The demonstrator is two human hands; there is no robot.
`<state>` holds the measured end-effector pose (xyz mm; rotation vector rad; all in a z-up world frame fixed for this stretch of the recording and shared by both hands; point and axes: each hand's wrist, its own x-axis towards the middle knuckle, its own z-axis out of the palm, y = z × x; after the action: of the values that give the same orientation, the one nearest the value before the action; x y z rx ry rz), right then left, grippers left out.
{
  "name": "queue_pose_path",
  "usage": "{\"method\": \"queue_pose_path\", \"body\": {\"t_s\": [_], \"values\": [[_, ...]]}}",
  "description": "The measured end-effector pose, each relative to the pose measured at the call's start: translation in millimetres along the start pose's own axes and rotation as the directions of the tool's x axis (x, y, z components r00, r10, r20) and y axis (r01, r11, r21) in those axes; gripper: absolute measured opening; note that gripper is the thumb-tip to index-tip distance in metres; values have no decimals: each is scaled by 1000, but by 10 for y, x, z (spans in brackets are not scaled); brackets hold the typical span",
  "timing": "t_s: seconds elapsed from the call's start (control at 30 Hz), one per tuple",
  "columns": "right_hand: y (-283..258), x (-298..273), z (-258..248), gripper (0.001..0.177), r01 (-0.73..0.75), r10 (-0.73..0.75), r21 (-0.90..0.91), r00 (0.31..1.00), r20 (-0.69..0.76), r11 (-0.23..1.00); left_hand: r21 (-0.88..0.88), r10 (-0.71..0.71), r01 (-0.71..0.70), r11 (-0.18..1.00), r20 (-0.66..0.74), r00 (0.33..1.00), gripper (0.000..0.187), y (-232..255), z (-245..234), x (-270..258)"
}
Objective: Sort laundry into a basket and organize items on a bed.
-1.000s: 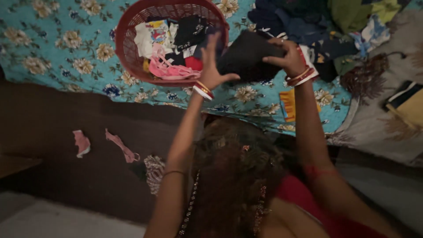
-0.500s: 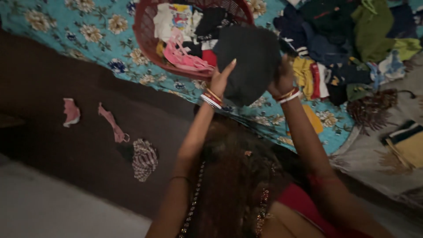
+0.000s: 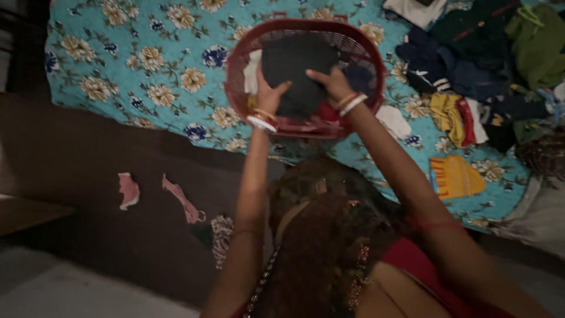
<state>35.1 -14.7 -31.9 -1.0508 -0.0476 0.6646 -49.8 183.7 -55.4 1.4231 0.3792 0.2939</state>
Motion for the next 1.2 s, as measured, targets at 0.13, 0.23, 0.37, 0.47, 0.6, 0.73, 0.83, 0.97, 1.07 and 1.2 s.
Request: {"method": "queue_pose_path", "body": {"t_s": [0.13, 0.23, 0.37, 0.47, 0.6, 0.73, 0.83, 0.97, 1.07, 1.2], "values": [[718, 681, -96, 80, -139, 116, -136, 980, -162, 981, 348, 53, -25, 937, -73, 996, 120, -168, -378, 380], [761, 726, 161, 109, -303, 42, -582, 907, -418, 754, 706, 43, -5, 708, -36, 998, 124, 329, -350, 477], [510, 508, 636, 92, 64, -464, -998, 884, 64, -16, 984, -163, -97, 148, 121, 979, 119, 115, -148, 568], [844, 719, 443, 74, 85, -318, -914, 921, 223, -396, 976, -151, -207, -59, 197, 969, 107, -1323, -361, 564], [857, 850, 389, 72, 121, 105, -941, 990, 92, -315, 982, -317, -186, -28, 168, 934, 104, -1582, -89, 832], [1156, 999, 225, 73, 118, 77, -916, 992, 96, -384, 988, -576, -145, 55, 150, 803, 110, -1473, -132, 876], [1064, 1084, 368, 73, 70, 129, -909, 991, 18, -412, 978, -545, -201, 54, 198, 815, 107, -1917, -261, 973], [1289, 1243, 271, 76, 17, 169, -867, 982, -78, -497, 971, -555, -229, 68, 228, 800, 107, -1928, -271, 1086], [1311, 1238, 251, 74, 10, 155, -873, 985, -75, -488, 969, -502, -247, 29, 228, 834, 106, -2323, -328, 1064], [946, 1054, 460, 76, 41, 184, -894, 982, -47, -447, 970, -402, -242, 0, 221, 888, 104, -2075, -254, 983]]}}
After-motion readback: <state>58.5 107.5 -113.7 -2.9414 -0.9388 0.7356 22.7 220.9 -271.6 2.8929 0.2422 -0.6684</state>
